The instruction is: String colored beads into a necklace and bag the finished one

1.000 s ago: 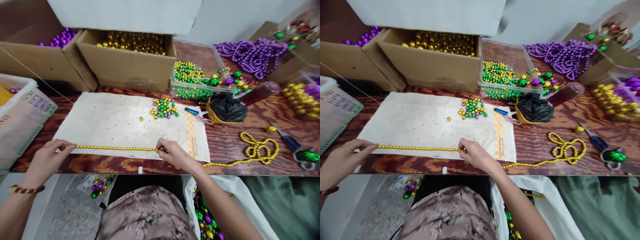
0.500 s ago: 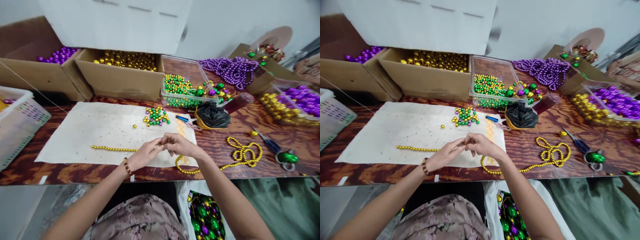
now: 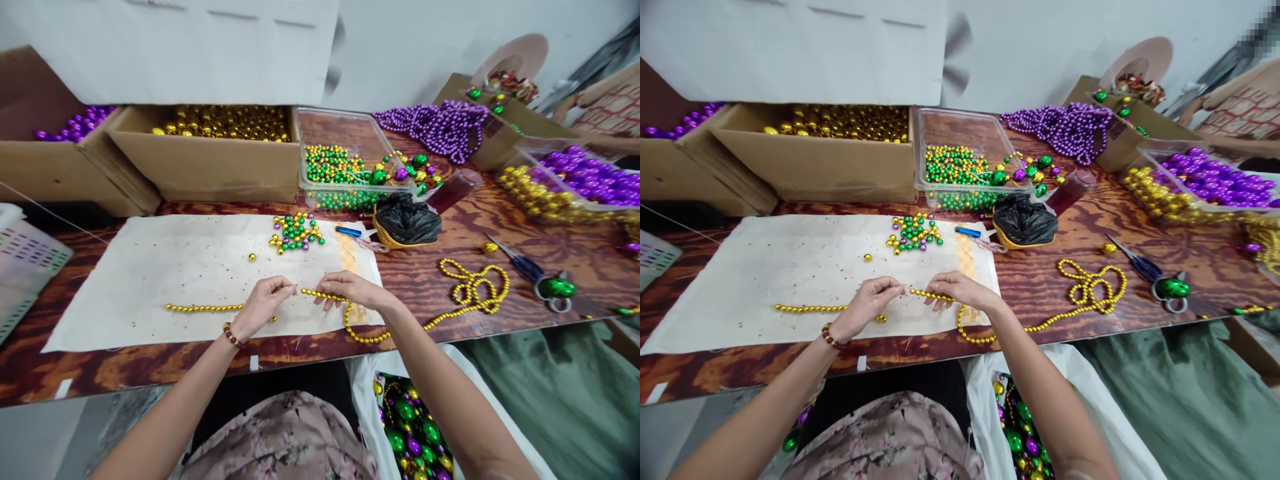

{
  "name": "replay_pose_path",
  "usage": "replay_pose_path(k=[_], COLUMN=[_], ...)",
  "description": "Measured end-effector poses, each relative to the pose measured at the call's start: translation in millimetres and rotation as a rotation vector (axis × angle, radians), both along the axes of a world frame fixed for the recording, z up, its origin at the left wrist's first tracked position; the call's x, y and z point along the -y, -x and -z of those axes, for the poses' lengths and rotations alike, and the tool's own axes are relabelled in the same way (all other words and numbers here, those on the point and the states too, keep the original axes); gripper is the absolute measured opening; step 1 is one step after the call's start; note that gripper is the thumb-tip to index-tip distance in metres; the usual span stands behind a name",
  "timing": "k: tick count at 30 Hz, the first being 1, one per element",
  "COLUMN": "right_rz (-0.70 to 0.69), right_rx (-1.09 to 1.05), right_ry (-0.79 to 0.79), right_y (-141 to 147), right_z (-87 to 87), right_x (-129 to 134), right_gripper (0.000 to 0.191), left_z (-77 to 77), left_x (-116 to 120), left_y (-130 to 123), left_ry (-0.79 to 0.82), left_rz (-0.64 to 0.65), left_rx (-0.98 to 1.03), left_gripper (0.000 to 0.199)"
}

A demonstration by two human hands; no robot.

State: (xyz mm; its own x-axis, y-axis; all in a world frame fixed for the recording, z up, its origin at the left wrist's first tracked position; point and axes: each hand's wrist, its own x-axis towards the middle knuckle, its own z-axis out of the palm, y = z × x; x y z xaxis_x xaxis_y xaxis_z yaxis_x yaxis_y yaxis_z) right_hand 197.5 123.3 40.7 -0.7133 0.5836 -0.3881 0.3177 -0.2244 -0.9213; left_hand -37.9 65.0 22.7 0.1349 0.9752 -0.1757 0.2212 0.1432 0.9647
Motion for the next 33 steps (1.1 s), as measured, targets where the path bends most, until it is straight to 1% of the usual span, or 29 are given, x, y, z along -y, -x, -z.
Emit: replay_pose_path(k=[4,7,11,13,15,17,19,22,26,29,33], right_rz=[0.027,0.047,0.118,0.161,0.204,0.250,0.267,0.230,0.138,0.071,0.004], right_rx=[0.004,0.010,-0.018,-0.037,-0.041,-0.032,0.003,0.095,0.224,0.311,0.450], right_ry=[0.006,0.018,0.012,-0.037,-0.123,-0.225,-0.333,-0.510,-0.694,-0.796,-0.880], right_y=[-2,-4,-1,3,7,12,15,20,25,28,32], right_z=[5.0,8.8,15.7,19.5,22.5,23.5,21.7,14.8,6.6,4.1,-1.1], right_x=[-1,-1,2,4,8,12,18,26,33,34,36], right_gripper=[0.041,0.034,0.032,0.029,0.024,0.020,0.020,0.023,0.033,0.041,0.043], left_z=[2.4,3.0,5.3,8.8,13.3,16.7,16.2,7.4,-5.1,-6.3,-5.3], left_x=[1,2,2,3,4,6,9,16,19,17,14], left_y=[3,4,6,8,11,14,14,7,-8,-17,-21], left_ry=[0.031,0.065,0.092,0.089,0.088,0.070,0.010,-0.093,-0.135,-0.133,-0.146], left_rz=[-0.059,-0.137,-0.193,-0.207,-0.213,-0.225,-0.232,-0.176,-0.051,0.010,0.090], left_rx=[0.038,0.063,0.103,0.105,0.078,0.021,-0.059,-0.146,-0.141,-0.145,-0.206], left_gripper=[0.031,0.032,0.035,0.036,0.035,0.034,0.033,0.034,0.033,0.028,0.023])
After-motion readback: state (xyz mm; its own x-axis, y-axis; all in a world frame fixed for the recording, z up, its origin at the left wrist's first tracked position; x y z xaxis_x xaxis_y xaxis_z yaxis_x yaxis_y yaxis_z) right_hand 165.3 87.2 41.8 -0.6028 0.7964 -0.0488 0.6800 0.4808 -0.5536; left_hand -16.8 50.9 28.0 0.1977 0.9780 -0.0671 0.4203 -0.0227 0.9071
